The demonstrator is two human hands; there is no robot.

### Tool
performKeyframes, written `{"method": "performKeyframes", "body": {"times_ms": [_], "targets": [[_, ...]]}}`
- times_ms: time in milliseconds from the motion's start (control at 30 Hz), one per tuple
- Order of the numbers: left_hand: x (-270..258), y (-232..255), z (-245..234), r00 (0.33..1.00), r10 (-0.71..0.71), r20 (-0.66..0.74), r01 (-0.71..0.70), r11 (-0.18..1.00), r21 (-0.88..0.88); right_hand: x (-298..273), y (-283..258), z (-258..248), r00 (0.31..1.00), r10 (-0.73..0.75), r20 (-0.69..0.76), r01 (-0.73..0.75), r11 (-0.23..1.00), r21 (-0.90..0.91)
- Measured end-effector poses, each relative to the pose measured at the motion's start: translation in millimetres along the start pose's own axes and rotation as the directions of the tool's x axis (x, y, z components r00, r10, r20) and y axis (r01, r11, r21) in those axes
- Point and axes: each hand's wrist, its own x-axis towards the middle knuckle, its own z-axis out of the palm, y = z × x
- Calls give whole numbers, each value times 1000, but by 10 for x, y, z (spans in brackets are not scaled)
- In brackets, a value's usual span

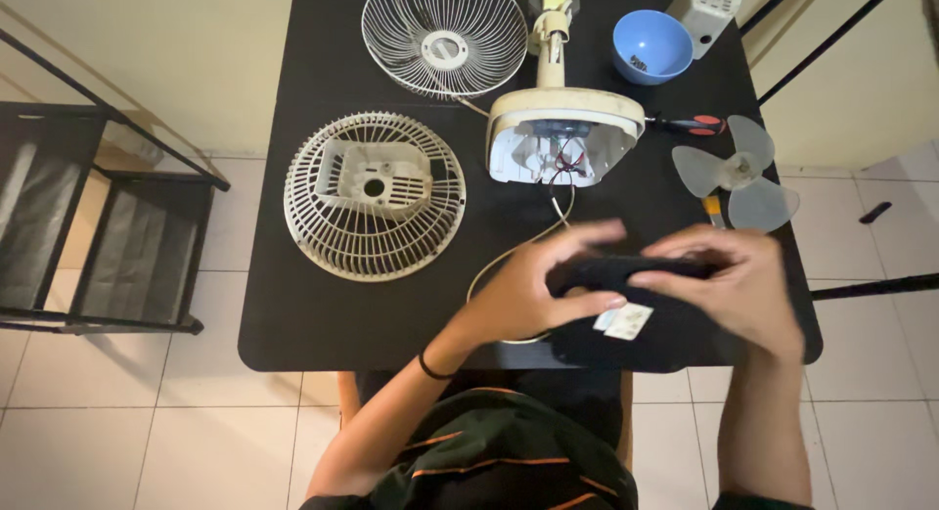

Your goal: The person assembles a disassembled table fan on a black table. They use a brush to clean the motor housing, then attach the fan base cover and secure it with screws using a screwdriver. The fan blades and cages remain disassembled on the table.

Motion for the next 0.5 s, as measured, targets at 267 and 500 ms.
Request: {"method": "performKeyframes", "body": {"times_ms": [267, 500], "targets": [[-114, -422, -76, 964, -97, -246, 73, 992, -104, 62, 168, -56, 999, -34, -1, 28, 805, 592], [-43, -548, 70, 947, -69, -315, -31, 952, -304, 12, 704, 279, 981, 186, -57, -125, 827, 549]]}}
